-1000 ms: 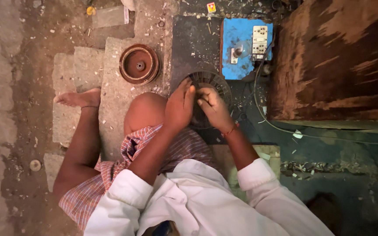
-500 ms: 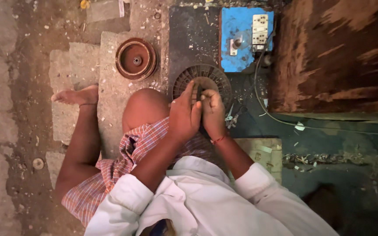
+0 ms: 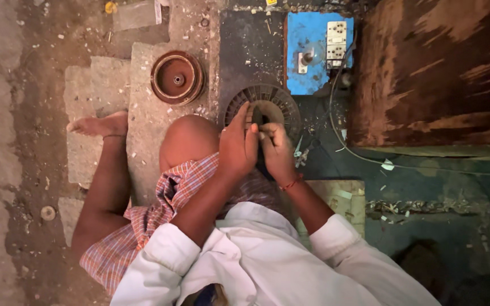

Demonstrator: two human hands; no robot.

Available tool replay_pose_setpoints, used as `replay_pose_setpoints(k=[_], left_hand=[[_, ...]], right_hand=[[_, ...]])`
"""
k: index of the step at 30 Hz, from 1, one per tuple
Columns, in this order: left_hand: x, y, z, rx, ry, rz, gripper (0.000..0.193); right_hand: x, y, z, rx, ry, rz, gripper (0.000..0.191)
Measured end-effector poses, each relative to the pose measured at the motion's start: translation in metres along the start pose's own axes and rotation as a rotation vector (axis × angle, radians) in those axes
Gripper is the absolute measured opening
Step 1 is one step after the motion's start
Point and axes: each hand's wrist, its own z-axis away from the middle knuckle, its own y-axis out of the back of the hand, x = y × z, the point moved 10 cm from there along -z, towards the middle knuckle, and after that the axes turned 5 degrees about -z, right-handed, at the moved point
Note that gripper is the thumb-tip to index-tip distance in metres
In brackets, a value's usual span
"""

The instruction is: The person sits on the ground and works on a fan impeller wheel, pressing and fitting a hub component into the center of the wheel by hand, rotating the wheel and repositioning it while fitting the part.

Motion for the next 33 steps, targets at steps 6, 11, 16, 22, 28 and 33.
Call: replay_pose_setpoints(k=[6, 11, 16, 22, 28, 33], left_hand=[[-0.002, 0.003, 0.001, -0.002, -0.007, 0.034, 0.057], [0.0, 0.005, 0.002, 0.013, -0.071, -0.02, 0.056], [-0.003, 0.002, 0.003, -0.002, -0.059, 0.034, 0.057], [0.0, 0.004, 0.004, -0.006, -0.076, 0.011, 0.056], [0.002, 0.004, 0.003, 0.006, -0.081, -0.038, 0.057], [0.002, 0.003, 0.004, -0.003, -0.071, -0.061, 0.06]], right_hand=[[0.011, 0.004, -0.003, -0.063, 0.021, 0.001, 0.014], [-0.002, 0.007, 0.0, -0.097, 0.107, 0.088, 0.015], [-0.005, 0.005, 0.001, -0.136, 0.023, 0.005, 0.021], [-0.012, 0.002, 0.002, -0.133, -0.023, -0.015, 0.019], [-0.021, 0.002, 0.001, -0.111, -0.015, -0.012, 0.016], [-0.025, 0.003, 0.003, -0.056, 0.029, 0.047, 0.012]])
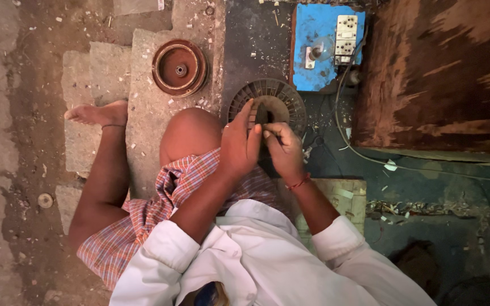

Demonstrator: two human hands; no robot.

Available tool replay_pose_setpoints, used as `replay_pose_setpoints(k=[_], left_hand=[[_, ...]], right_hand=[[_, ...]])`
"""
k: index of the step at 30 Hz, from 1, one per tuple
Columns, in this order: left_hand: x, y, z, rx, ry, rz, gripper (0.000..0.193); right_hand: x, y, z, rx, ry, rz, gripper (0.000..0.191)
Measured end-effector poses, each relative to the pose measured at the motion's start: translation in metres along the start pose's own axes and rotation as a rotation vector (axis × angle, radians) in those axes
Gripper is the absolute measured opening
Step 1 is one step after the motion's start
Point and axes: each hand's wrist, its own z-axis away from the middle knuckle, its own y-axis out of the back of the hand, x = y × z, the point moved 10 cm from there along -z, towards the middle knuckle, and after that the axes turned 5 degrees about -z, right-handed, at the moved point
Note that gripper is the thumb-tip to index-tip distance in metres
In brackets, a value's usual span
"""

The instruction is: The person sits on the ground and works on a fan impeller wheel, pressing and fitting a hub component into the center of the wheel by hand, rotating the wheel and repositioning it while fitting the part.

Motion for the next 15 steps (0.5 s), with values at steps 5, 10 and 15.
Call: replay_pose_setpoints(k=[5, 10, 15], left_hand=[[0.006, -0.002, 0.001, -0.013, -0.033, 0.042, 0.061], [0.008, 0.0, 0.003, 0.027, -0.049, -0.052, 0.061], [0.008, -0.002, 0.001, 0.028, -0.049, -0.061, 0.061]], right_hand=[[0.018, -0.002, -0.003, 0.031, -0.093, -0.246, 0.014], [0.036, -0.004, -0.002, 0.029, -0.163, -0.278, 0.003], [0.042, -0.012, -0.008, 0.118, -0.168, -0.443, 0.011]])
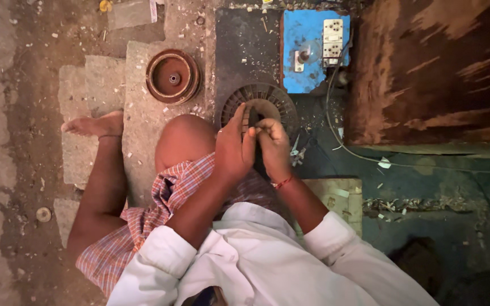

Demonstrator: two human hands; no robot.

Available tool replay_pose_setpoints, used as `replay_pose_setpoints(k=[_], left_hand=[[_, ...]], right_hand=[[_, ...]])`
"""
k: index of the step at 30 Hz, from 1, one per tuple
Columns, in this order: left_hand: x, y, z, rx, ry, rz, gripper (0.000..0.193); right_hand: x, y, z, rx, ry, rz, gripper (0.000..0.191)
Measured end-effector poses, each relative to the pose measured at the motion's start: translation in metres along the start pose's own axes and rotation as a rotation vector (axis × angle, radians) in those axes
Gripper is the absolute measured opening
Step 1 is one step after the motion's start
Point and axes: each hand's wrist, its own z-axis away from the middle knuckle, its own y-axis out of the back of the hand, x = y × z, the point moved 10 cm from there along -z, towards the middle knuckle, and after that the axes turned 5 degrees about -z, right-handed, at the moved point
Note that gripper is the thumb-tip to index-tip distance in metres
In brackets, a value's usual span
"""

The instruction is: The person sits on the ground and works on a fan impeller wheel, pressing and fitting a hub component into the center of the wheel by hand, rotating the wheel and repositioning it while fitting the part.

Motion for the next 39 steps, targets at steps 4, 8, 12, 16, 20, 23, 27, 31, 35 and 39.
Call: replay_pose_setpoints(k=[4, 8, 12, 16, 20, 23, 27, 31, 35, 39], left_hand=[[0.001, 0.0, 0.001, 0.014, 0.018, -0.002, 0.059], [0.001, 0.002, 0.001, 0.032, 0.018, 0.011, 0.058], [-0.004, 0.001, 0.002, 0.033, 0.038, 0.068, 0.058], [-0.01, 0.002, 0.001, 0.045, 0.088, 0.039, 0.058], [-0.017, 0.002, 0.001, 0.044, 0.161, 0.068, 0.06], [-0.014, 0.003, 0.001, 0.053, 0.129, 0.07, 0.059], [-0.008, 0.003, 0.001, 0.062, 0.094, 0.04, 0.057], [-0.003, 0.006, 0.0, 0.07, 0.071, 0.032, 0.057], [-0.007, 0.003, 0.0, 0.026, 0.12, 0.061, 0.059], [-0.008, 0.005, 0.001, 0.037, 0.12, 0.047, 0.058]], right_hand=[[0.002, -0.004, -0.001, 0.003, -0.047, -0.037, 0.014], [-0.006, -0.008, 0.005, -0.04, 0.0, 0.007, 0.015], [-0.011, -0.011, 0.007, -0.054, 0.052, 0.086, 0.015], [-0.011, -0.011, 0.006, -0.035, 0.067, 0.156, 0.012], [-0.02, -0.008, 0.007, -0.009, 0.087, 0.318, 0.009], [-0.034, -0.011, 0.01, -0.028, 0.15, 0.37, 0.008], [-0.042, -0.014, 0.012, -0.007, 0.147, 0.405, 0.008], [-0.052, -0.019, 0.017, 0.053, 0.242, 0.501, 0.008], [-0.054, -0.02, 0.017, 0.066, 0.268, 0.529, 0.009], [-0.051, -0.022, 0.013, 0.028, 0.231, 0.528, 0.01]])
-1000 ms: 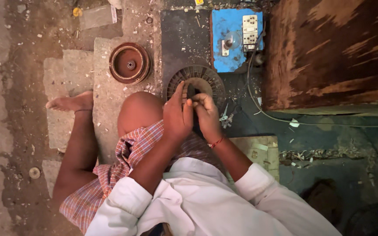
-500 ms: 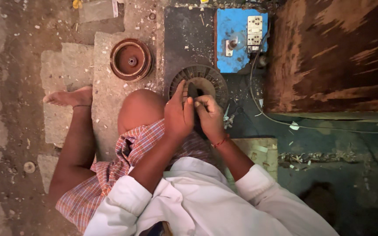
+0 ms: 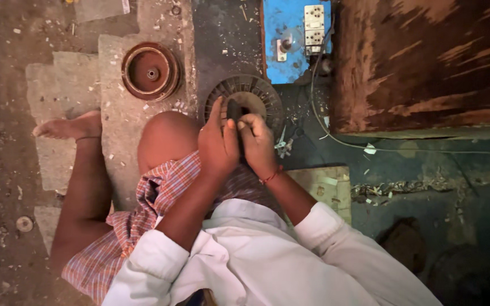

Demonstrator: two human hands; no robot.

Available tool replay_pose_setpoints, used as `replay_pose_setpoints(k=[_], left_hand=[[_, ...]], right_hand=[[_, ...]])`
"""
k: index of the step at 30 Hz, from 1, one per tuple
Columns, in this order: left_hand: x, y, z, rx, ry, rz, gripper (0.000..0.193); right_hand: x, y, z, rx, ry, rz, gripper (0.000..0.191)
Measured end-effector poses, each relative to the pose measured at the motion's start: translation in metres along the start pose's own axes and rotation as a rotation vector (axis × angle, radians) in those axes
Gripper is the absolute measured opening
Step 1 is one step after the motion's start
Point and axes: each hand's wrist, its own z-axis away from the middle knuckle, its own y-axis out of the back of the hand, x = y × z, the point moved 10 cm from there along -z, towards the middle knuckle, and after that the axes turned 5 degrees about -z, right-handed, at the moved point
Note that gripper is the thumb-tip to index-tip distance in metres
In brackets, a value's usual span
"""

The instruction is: The person sits on the ground and works on a fan impeller wheel, pressing and fitting a hub component into the center of the wheel by hand, rotating the wheel and repositioning it while fitting the part.

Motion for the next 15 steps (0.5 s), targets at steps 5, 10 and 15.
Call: replay_pose_setpoints(k=[5, 10, 15], left_hand=[[-0.003, 0.002, 0.001, -0.004, 0.0, -0.011, 0.059], [0.004, -0.004, 0.001, -0.022, -0.069, -0.009, 0.062], [0.008, -0.006, 0.004, -0.021, -0.089, -0.095, 0.062]], right_hand=[[-0.006, -0.004, 0.001, -0.053, 0.072, -0.004, 0.012], [0.005, 0.002, 0.002, 0.001, 0.018, 0.004, 0.011], [0.022, 0.0, 0.0, 0.056, -0.105, -0.078, 0.011]])
